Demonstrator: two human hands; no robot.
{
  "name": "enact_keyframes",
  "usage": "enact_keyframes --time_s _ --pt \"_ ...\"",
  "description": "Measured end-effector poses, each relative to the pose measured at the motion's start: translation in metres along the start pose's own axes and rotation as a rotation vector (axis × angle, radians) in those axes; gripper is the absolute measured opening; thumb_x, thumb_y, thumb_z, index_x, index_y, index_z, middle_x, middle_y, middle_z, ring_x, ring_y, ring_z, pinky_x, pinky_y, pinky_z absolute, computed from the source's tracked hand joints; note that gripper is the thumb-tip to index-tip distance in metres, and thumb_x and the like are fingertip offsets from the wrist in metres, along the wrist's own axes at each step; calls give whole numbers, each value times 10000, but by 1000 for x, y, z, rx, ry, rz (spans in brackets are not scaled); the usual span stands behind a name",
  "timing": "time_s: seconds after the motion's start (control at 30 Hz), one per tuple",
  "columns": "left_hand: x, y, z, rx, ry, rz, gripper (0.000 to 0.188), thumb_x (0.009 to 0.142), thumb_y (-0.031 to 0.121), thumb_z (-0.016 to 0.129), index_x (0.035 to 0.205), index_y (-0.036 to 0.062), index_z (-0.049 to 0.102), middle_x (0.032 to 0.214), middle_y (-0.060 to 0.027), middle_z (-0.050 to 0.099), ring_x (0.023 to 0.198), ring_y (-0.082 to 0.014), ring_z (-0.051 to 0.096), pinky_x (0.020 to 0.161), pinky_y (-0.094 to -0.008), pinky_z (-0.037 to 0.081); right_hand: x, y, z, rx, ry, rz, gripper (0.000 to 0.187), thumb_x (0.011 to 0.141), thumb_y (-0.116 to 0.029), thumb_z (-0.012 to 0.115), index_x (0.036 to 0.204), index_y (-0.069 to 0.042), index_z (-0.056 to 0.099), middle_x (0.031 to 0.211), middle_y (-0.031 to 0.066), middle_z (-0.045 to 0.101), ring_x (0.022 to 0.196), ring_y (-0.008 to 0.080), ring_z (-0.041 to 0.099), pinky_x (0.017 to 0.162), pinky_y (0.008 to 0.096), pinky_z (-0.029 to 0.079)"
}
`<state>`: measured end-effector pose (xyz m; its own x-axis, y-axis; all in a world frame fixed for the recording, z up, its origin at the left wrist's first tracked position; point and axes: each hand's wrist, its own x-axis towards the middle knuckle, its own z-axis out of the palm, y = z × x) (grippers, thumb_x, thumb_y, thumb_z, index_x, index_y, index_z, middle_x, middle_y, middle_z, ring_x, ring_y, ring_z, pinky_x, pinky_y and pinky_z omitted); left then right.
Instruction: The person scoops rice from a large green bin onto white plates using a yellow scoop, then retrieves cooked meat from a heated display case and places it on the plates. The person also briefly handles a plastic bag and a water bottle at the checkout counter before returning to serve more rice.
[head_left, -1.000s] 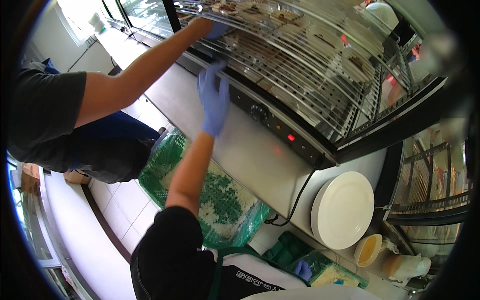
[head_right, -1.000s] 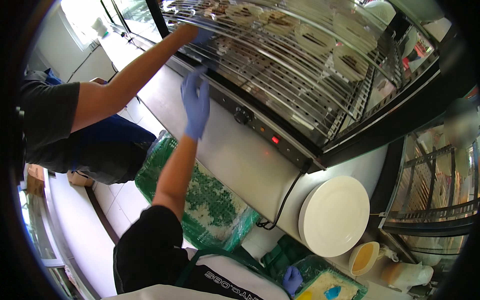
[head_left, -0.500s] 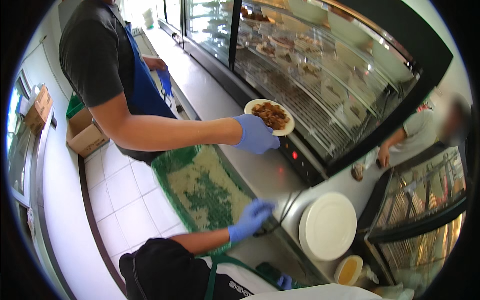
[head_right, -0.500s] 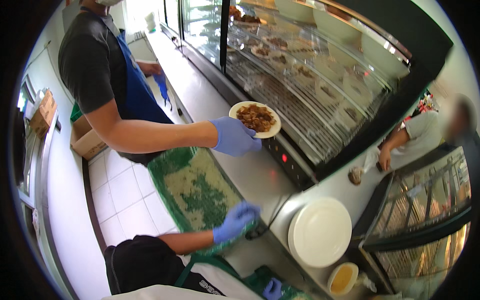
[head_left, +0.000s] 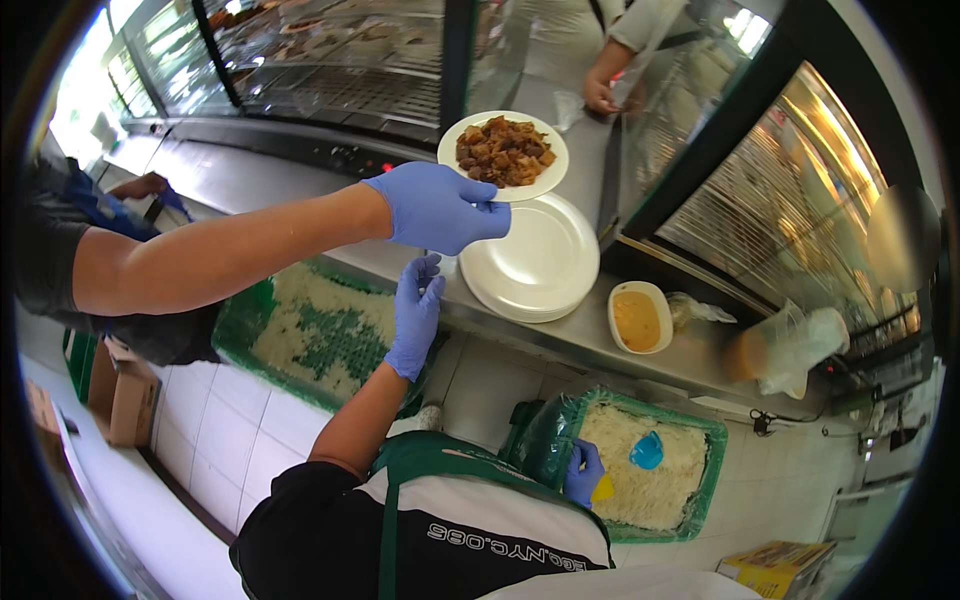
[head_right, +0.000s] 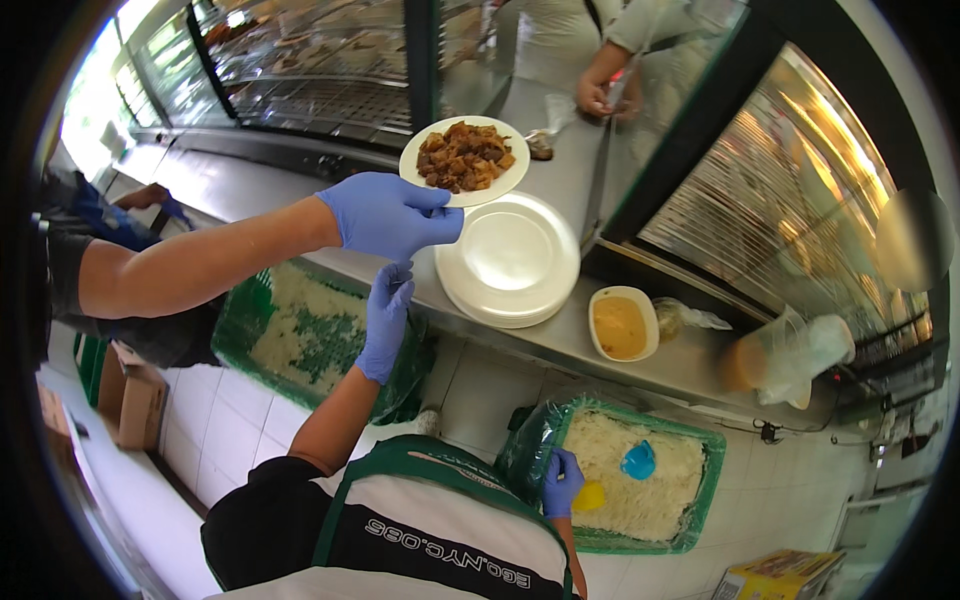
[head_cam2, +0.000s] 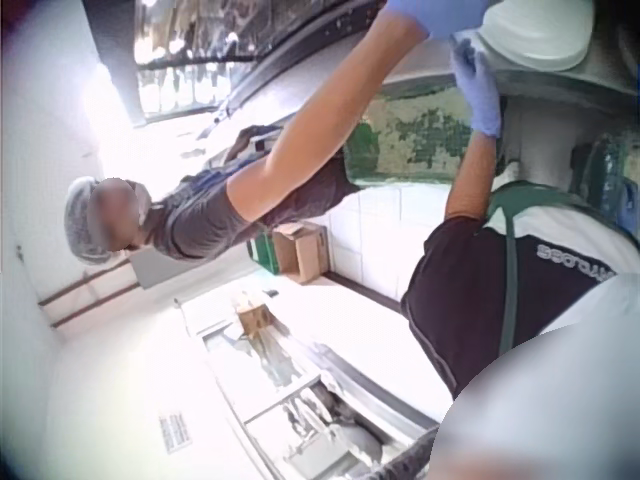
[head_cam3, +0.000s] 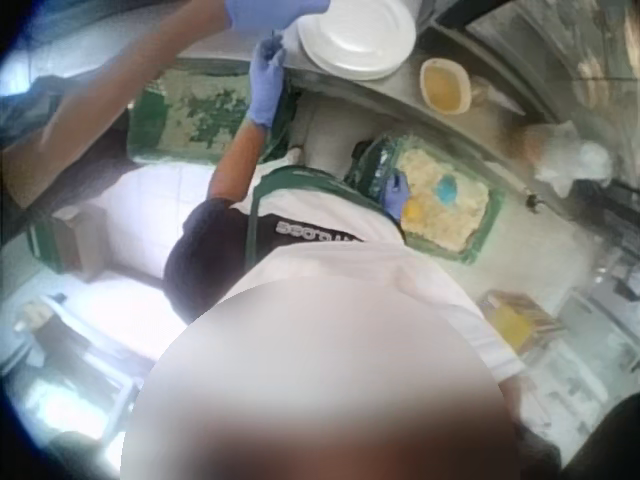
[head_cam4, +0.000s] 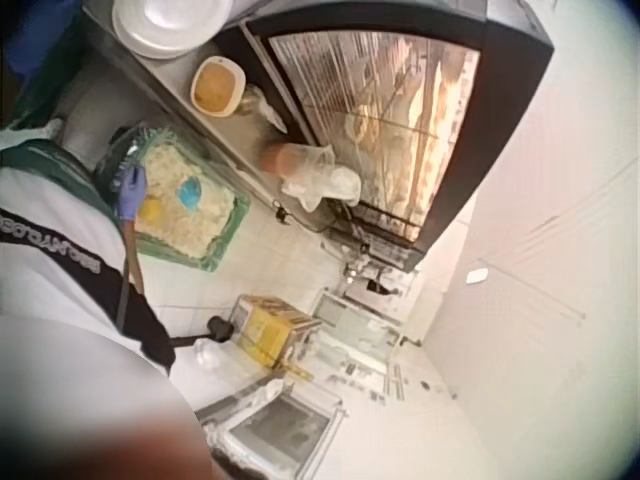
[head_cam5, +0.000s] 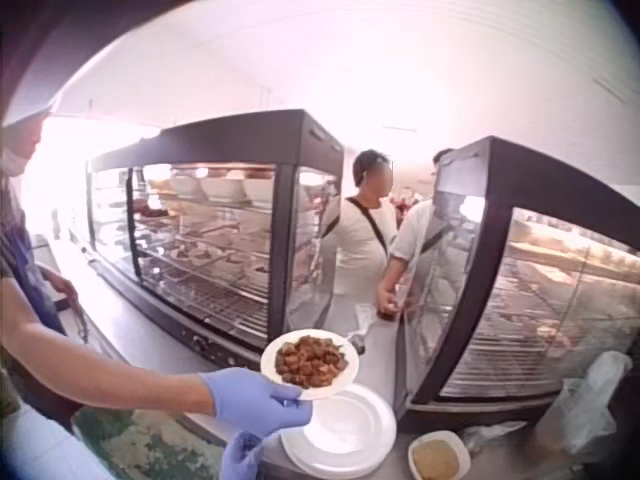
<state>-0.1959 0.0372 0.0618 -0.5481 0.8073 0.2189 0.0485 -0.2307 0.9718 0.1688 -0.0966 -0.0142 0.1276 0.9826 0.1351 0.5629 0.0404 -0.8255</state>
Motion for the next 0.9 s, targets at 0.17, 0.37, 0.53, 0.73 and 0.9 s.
enact_keyframes --time_s 0.17,0.37,0.53,0.73,0.9 --pt "14 2 44 578 24 42 636 786 318 731 1215 -56 447 1098 -202 459 961 -296 482 852 -378 425 -28 53 -25 52 144 60 98 873 -54 569 936 -16 635 790 101 636 686 170 602 627 281 466" --pt "36 0 60 763 -6 11 664 682 369 792 1064 -79 484 1015 -233 525 950 -357 535 823 -406 458 -42 50 -30 9 153 60 85 863 -50 578 917 -20 637 786 99 634 696 166 605 623 279 465" --pt "55 13 51 938 -34 -108 637 642 359 801 1036 -53 517 966 -235 618 869 -383 623 748 -429 500 -37 38 -31 -30 125 -2 79 851 -50 586 902 -32 644 787 110 642 677 190 620 608 286 471" --pt "62 6 18 295 -91 -176 432 779 186 666 1098 -67 524 1020 -206 638 870 -335 653 771 -394 531 -47 55 -42 -141 77 8 74 847 -57 589 893 -38 644 780 123 644 671 220 628 598 304 477" --pt "37 8 5 -511 -121 -458 414 821 22 543 1217 -75 470 1114 -194 597 997 -304 625 839 -394 541 -62 87 -62 -131 190 46 61 846 -81 592 862 -40 635 784 143 638 702 278 622 634 343 481"
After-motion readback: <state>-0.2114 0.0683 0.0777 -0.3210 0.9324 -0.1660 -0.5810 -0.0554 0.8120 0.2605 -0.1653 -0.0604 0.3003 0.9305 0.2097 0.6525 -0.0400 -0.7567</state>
